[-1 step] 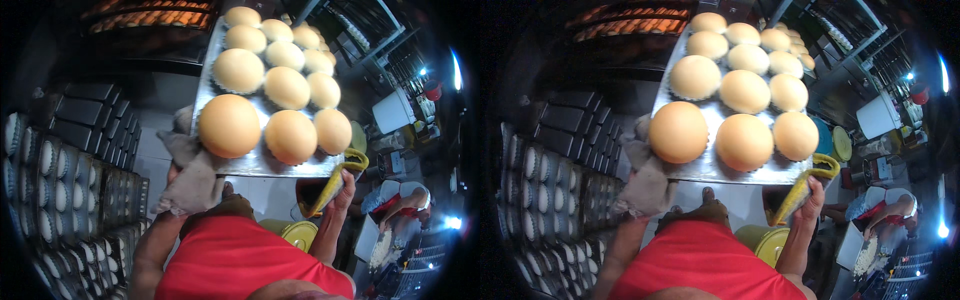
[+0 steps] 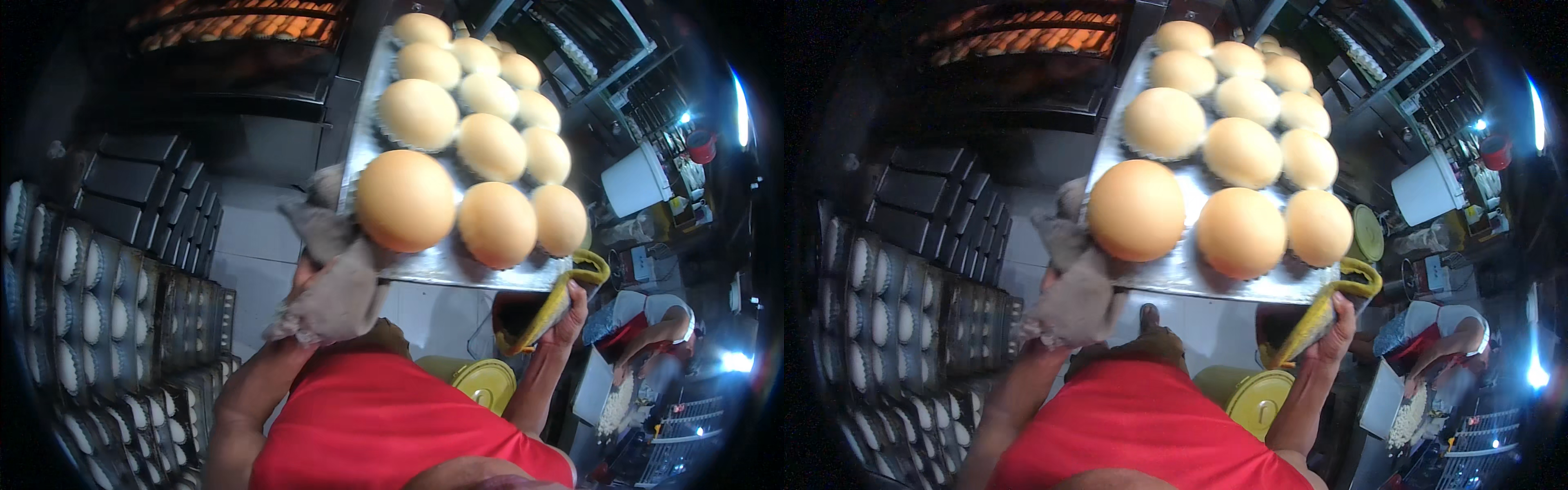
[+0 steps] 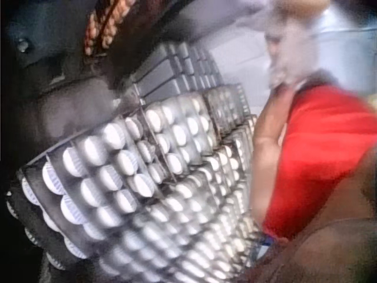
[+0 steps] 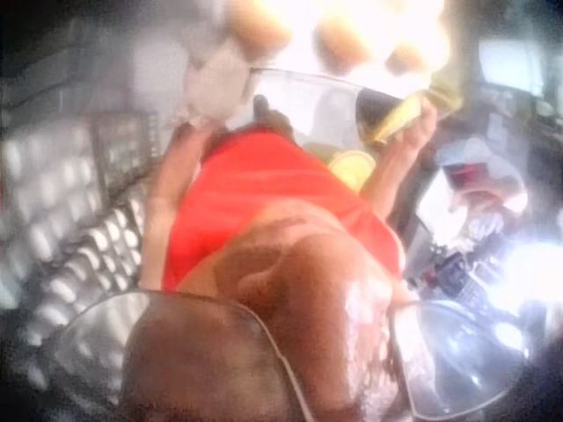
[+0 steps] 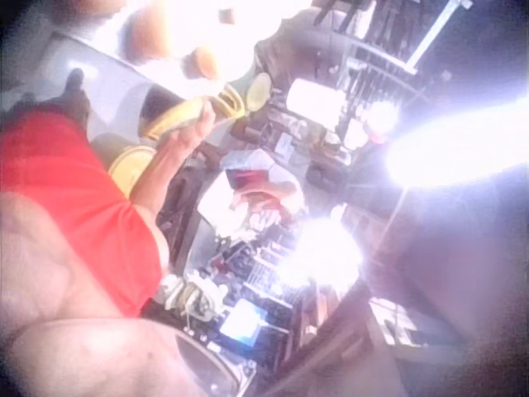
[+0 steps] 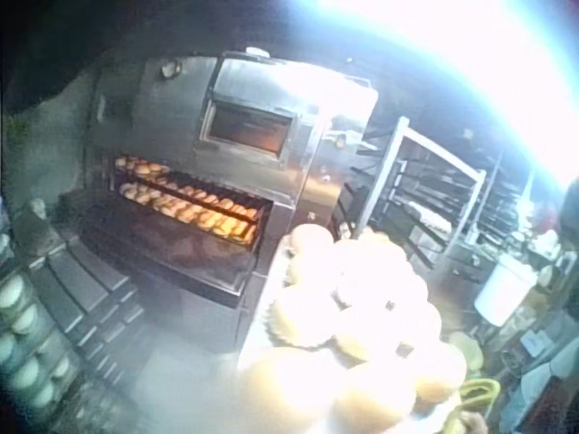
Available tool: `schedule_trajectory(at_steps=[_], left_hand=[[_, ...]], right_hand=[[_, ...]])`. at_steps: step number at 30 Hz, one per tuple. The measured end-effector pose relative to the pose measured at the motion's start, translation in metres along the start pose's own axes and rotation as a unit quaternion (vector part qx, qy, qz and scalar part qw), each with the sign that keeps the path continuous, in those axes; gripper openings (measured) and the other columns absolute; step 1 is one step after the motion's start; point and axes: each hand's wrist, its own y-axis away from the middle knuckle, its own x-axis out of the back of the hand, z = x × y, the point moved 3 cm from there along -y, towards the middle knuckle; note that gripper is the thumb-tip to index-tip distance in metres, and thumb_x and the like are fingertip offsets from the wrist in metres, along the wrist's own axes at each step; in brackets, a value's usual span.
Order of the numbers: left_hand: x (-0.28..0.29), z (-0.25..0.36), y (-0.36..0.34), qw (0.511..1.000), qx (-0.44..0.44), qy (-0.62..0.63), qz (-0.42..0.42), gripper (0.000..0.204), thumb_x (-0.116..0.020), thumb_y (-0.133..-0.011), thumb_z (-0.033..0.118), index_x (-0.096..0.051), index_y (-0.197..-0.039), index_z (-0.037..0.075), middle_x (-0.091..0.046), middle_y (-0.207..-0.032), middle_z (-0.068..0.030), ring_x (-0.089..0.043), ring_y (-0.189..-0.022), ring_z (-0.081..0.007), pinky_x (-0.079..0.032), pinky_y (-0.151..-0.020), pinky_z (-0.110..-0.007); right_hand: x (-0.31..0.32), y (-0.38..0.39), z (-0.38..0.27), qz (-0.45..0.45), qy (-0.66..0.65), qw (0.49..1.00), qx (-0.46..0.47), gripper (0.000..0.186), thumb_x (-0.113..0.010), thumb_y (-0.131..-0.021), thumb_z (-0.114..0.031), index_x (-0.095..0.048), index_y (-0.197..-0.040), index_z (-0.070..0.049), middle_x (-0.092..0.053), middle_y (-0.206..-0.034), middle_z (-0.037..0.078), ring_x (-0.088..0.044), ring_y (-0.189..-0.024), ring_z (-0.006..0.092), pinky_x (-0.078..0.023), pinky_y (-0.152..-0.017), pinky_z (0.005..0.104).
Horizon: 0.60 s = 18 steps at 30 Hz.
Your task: The person uses two heat-resistant pads to open a commercial oven door and remove a tray of baked buns, placing it onto a storage rack.
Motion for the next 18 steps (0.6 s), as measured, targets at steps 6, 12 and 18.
schedule_trajectory(at_steps=[6,12,18], left_hand=[[-0.122,-0.025,-0.074,0.929,0.128,0.344,-0.052,0.035,-0.058,-0.093,0.010,-0.048,-0.126,0.004,-0.059,-0.112,-0.0071,-0.061,-0.095,-0.0141,-0.052,-0.079,-0.028],[-0.179,-0.040,-0.122,0.946,0.083,0.291,-0.114,0.028,-0.057,-0.094,0.009,-0.051,-0.121,0.009,-0.060,-0.109,-0.0017,-0.062,-0.092,-0.0116,-0.055,-0.074,-0.027],[-0.206,-0.051,-0.164,0.922,0.089,0.371,-0.062,0.022,-0.063,-0.092,0.016,-0.058,-0.108,0.002,-0.063,-0.089,-0.0041,-0.063,-0.073,-0.0117,-0.053,-0.061,-0.027]], right_hand=[[0.063,-0.037,-0.061,-0.032,-0.020,0.999,0.034,0.029,-0.058,-0.085,-0.017,-0.060,-0.108,0.001,-0.067,-0.100,0.011,-0.067,-0.090,0.0225,-0.054,-0.087,0.0361],[0.117,-0.105,-0.087,-0.048,-0.005,0.998,0.038,0.024,-0.058,-0.087,-0.016,-0.061,-0.104,-0.001,-0.068,-0.098,0.009,-0.067,-0.087,0.0205,-0.055,-0.083,0.0341],[0.119,-0.180,-0.075,-0.039,-0.029,0.999,0.014,0.023,-0.059,-0.087,-0.016,-0.061,-0.103,0.000,-0.069,-0.095,0.010,-0.068,-0.084,0.0200,-0.056,-0.080,0.0328]])
